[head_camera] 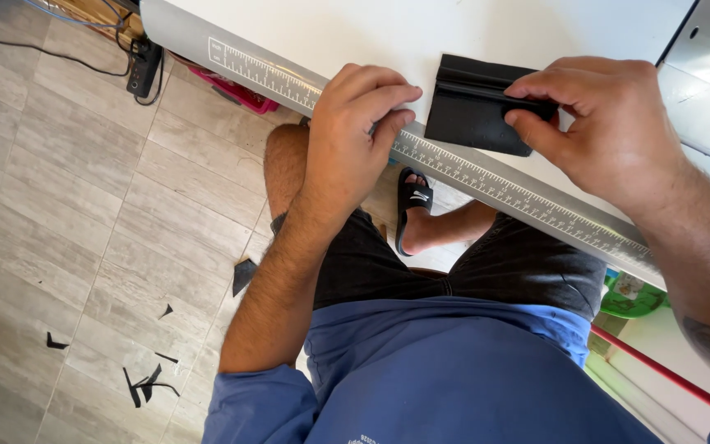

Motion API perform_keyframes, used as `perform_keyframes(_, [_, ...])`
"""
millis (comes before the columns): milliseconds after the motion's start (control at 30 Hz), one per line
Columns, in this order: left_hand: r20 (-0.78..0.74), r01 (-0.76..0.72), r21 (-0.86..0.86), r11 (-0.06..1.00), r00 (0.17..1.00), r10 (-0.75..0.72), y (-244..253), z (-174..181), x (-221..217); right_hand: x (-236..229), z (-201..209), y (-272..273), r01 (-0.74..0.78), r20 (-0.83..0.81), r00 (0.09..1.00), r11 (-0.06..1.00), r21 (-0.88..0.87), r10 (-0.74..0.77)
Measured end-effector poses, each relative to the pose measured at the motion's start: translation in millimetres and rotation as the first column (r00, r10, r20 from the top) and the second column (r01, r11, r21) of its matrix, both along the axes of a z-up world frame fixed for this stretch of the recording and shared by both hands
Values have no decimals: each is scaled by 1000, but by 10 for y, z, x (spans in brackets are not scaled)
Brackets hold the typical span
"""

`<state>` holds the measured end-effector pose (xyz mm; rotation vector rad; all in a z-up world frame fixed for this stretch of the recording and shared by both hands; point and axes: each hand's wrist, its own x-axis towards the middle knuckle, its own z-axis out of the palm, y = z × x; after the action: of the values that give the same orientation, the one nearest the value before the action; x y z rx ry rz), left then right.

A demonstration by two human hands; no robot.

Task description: Applying glue to leather pieces and folding them to assemble card slots for a wallet

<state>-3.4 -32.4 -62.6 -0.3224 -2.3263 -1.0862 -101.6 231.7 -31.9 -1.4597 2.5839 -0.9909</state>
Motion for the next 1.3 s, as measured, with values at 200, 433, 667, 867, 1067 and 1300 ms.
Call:
perform_keyframes(200, [-7,10,-49,999,1000,-10,20,-120,101,8,42,-17,-6,13,1000,1000,3,6])
perform_keyframes(433, [-24,-54,-81,995,998,52,54,-167,136,19,77,-42,-36,-1,999,999,0,36])
perform_keyframes(667, [-10,-45,-74,996,999,44,59,-165,116,19,38,-27,0,16,1000,1000,11,0])
perform_keyframes(867, [-7,-40,-61,997,999,40,53,-150,159,31,15,-29,33,32,999,999,3,-33])
perform_keyframes(1067, [-13,-27,-82,996,1000,26,59,-134,161,38,23,-34,55,45,998,998,-7,-54])
perform_keyframes(1300, [-1,-31,-91,995,1000,31,58,-125,163,25,18,-35,37,49,998,999,-3,-37])
